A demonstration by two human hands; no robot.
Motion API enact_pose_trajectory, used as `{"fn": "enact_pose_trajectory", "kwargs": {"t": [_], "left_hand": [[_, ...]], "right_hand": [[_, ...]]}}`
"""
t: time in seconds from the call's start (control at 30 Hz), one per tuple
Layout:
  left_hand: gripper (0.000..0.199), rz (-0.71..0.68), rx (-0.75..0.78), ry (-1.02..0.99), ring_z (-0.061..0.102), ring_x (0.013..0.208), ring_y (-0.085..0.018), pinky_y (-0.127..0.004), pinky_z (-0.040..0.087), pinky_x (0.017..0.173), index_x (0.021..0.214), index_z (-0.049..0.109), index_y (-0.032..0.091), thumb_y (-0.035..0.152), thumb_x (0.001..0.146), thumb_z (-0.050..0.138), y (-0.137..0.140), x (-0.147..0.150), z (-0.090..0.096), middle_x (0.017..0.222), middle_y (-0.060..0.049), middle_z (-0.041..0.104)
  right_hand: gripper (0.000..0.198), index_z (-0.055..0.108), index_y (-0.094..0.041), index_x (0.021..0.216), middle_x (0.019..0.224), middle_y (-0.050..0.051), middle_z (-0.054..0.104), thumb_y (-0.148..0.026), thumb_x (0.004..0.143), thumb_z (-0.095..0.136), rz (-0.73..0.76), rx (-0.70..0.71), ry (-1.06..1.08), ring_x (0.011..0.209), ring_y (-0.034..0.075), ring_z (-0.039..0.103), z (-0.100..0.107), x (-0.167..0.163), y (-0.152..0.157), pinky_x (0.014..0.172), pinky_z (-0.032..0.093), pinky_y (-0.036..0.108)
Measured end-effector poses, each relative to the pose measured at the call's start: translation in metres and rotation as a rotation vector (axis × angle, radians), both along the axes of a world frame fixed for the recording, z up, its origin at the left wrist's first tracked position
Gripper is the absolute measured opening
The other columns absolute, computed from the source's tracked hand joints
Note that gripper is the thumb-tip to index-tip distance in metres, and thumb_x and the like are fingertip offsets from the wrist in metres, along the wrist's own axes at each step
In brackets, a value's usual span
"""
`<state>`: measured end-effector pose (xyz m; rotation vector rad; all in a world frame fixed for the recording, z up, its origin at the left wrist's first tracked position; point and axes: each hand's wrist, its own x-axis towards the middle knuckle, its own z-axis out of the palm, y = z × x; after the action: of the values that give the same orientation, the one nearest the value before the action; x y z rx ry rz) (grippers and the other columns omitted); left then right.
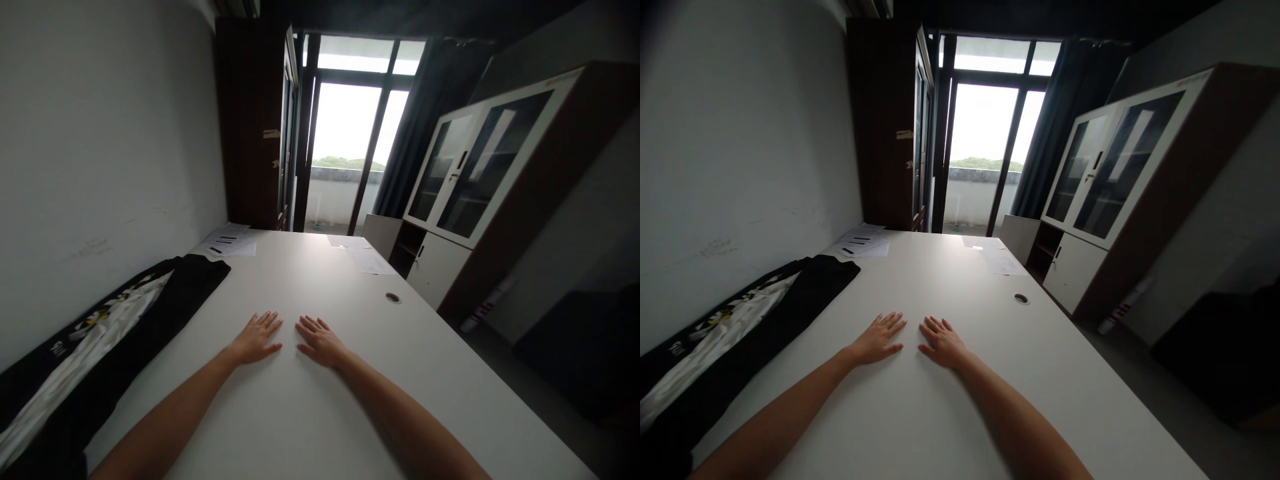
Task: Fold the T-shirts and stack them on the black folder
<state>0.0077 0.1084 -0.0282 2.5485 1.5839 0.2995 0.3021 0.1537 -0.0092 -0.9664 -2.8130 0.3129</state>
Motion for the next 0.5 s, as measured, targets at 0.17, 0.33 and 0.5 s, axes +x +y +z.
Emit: {"fn": "enact_pose_trajectory", "kwargs": {"t": [0.17, 0.33, 0.5], "left_hand": [[0.074, 0.004, 0.021, -0.008, 0.020, 0.158, -0.030, -0.056, 0.014, 0.126, 0.162, 0.033, 0.031, 0.066, 0.098, 0.046, -0.0018, 0.0011, 0.0021, 0.170, -0.009, 0.023], [0.074, 0.004, 0.009, -0.016, 0.020, 0.158, -0.030, -0.056, 0.013, 0.126, 0.162, 0.033, 0.031, 0.066, 0.097, 0.047, -0.0020, 0.0015, 0.0027, 0.170, -0.008, 0.024], [0.076, 0.005, -0.007, -0.001, 0.018, 0.158, -0.030, -0.057, 0.012, 0.126, 0.163, 0.030, 0.030, 0.066, 0.098, 0.045, -0.0015, 0.0010, 0.0032, 0.171, -0.008, 0.021]], "right_hand": [[0.067, 0.040, -0.028, 0.160, 0.167, 0.009, 0.030, -0.059, 0.101, 0.047, -0.028, 0.005, 0.036, 0.156, 0.027, 0.026, -0.0024, 0.0004, 0.0018, 0.127, 0.017, 0.052], [0.066, 0.042, -0.028, 0.159, 0.166, 0.009, 0.032, -0.058, 0.100, 0.049, -0.026, 0.012, 0.045, 0.155, 0.026, 0.028, -0.0039, 0.0007, 0.0023, 0.127, 0.019, 0.051], [0.066, 0.042, -0.029, 0.159, 0.166, 0.009, 0.032, -0.059, 0.100, 0.049, -0.028, 0.012, 0.053, 0.155, 0.027, 0.028, -0.0028, 0.0010, 0.0022, 0.127, 0.020, 0.052]]}}
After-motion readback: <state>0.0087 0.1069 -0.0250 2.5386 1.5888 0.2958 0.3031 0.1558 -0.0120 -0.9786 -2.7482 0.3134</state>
